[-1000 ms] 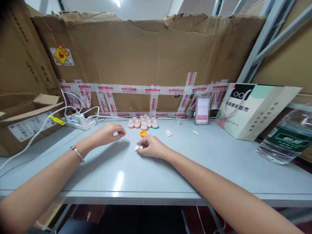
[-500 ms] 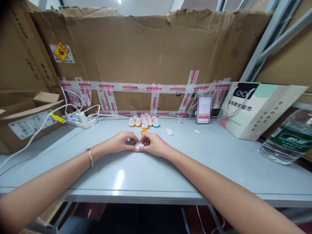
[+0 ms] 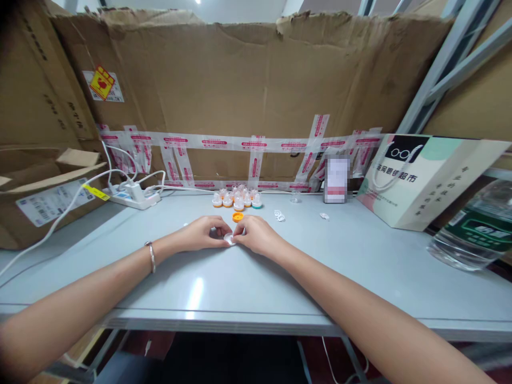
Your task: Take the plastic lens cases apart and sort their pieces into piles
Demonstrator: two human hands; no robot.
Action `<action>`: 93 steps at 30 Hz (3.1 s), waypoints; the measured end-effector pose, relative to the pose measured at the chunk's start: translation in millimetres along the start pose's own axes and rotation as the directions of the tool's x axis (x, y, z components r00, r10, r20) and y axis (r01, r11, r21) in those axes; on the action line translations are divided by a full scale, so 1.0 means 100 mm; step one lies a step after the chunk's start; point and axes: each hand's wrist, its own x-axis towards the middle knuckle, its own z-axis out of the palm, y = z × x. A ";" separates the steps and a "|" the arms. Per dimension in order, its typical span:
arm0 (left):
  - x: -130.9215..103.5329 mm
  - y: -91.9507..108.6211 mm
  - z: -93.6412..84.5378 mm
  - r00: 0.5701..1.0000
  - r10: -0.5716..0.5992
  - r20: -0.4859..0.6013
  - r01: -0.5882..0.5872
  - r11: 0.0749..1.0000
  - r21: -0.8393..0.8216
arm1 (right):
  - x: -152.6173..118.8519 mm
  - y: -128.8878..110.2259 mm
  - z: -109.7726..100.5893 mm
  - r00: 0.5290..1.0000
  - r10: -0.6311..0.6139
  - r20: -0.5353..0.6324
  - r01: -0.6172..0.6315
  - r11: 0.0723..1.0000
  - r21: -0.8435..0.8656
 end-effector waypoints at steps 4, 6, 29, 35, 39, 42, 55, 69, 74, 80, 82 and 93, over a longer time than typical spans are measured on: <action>0.00 0.03 -0.01 1.000 -0.004 0.002 0.004 1.000 0.010 | 0.04 -0.10 -0.05 0.996 0.065 0.056 -0.060 0.994 -0.090; 0.00 0.03 -0.01 1.000 -0.012 0.004 0.012 1.000 0.001 | 0.08 -0.09 -0.08 0.986 0.100 0.134 -0.092 0.994 -0.065; 0.00 0.11 -0.16 0.954 0.012 -0.299 -0.047 0.993 -0.112 | 0.10 0.02 -0.16 0.959 0.174 0.224 -0.280 0.466 0.839; 0.03 0.20 -0.14 0.918 -0.014 -0.396 -0.084 0.970 -0.230 | 0.08 -0.04 -0.10 0.969 0.136 0.206 -0.241 0.339 0.909; 0.02 0.04 -0.34 0.918 -0.150 -0.368 0.045 0.959 -0.279 | 0.08 -0.04 -0.10 0.979 0.189 0.081 -0.166 0.487 0.857; -0.09 -0.24 -0.61 0.906 -0.302 -0.297 0.231 0.940 -0.250 | 0.06 0.01 -0.11 0.989 0.146 -0.016 -0.102 0.762 0.640; -0.35 -0.79 -0.86 0.862 -0.441 0.248 0.465 0.884 -0.042 | -0.01 0.21 -0.06 0.984 -0.066 0.167 0.038 0.985 0.170; -0.03 0.03 -0.23 0.991 0.105 -0.082 -0.086 0.974 0.211 | 0.03 0.24 -0.03 0.986 -0.103 0.133 0.071 0.971 0.227; 0.00 0.07 -0.07 0.961 0.276 0.024 -0.251 0.830 0.499 | 0.06 0.25 0.01 0.986 -0.096 0.136 0.061 0.969 0.239; 0.05 0.00 -0.02 0.907 0.416 0.060 -0.348 0.664 0.662 | 0.08 0.26 0.03 0.988 -0.099 0.122 0.069 0.970 0.232; 0.06 0.00 -0.01 0.885 0.461 0.073 -0.384 0.630 0.675 | 0.09 0.27 0.03 0.986 -0.104 0.127 0.071 0.969 0.237; 0.04 -0.01 -0.01 0.828 0.533 0.172 -0.475 0.504 0.722 | 0.08 0.29 0.03 0.987 -0.105 0.118 0.069 0.959 0.276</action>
